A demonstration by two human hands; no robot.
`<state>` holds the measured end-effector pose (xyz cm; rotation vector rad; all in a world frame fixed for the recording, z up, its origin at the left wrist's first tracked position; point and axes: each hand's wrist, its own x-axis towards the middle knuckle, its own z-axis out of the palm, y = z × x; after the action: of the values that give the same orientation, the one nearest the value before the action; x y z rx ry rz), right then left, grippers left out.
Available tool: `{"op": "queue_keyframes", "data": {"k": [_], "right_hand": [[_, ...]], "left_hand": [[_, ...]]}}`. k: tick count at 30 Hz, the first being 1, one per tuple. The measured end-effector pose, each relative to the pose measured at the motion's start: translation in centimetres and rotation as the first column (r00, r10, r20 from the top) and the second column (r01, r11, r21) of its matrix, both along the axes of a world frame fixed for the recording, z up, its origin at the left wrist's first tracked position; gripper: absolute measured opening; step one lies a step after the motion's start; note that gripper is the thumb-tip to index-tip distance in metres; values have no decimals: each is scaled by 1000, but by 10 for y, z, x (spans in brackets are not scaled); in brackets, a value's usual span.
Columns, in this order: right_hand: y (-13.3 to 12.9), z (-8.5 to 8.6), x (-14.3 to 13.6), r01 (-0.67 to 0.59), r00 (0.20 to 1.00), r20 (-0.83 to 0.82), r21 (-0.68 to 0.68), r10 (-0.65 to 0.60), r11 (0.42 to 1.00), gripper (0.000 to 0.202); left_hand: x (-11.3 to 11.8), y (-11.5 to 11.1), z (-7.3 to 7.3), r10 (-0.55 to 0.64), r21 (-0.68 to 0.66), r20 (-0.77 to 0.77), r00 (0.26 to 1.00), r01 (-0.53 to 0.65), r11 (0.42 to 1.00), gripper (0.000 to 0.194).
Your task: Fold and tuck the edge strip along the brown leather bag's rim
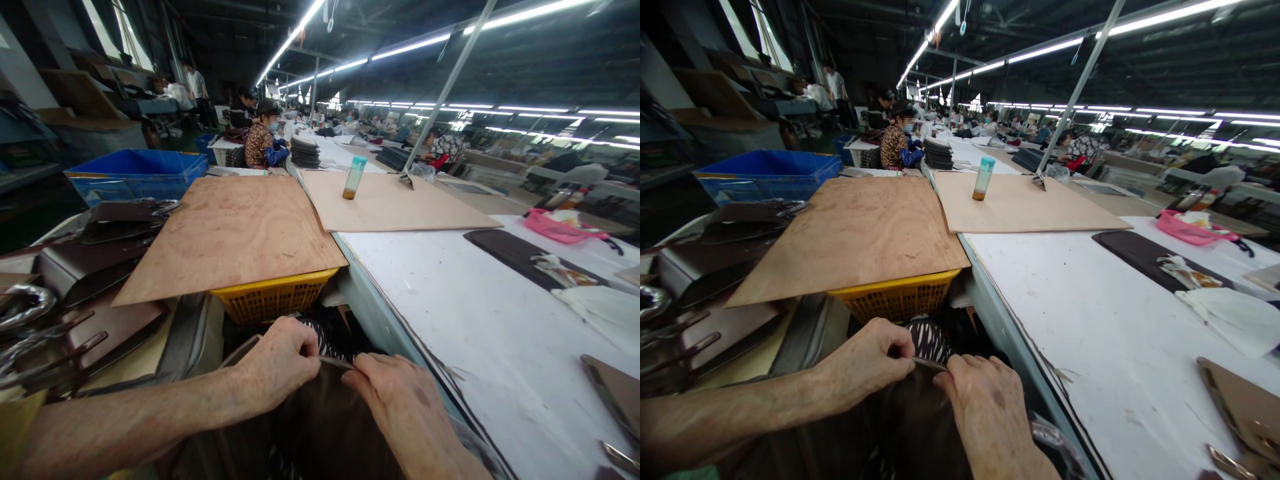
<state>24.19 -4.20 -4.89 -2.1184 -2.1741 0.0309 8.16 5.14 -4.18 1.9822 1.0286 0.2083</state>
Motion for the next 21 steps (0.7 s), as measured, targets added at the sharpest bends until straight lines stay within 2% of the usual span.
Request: {"op": "queue_keyframes", "data": {"k": [7,11,14,21], "right_hand": [[-1,-6,-3,-45,997,64,111,38,993,19],[-1,-14,-10,-105,994,13,169,105,980,10],[-1,-16,-15,-98,993,-54,141,106,985,19],[5,-7,-16,-65,996,-53,50,67,997,12]], "left_hand": [[0,0,0,14,10,-24,1000,-14,1000,11],[1,-2,1,2,4,-25,1000,-2,1000,10],[1,-3,0,-1,-1,-33,999,1,1000,10],[-1,-4,1,1,3,-21,1000,-1,1000,11]]}}
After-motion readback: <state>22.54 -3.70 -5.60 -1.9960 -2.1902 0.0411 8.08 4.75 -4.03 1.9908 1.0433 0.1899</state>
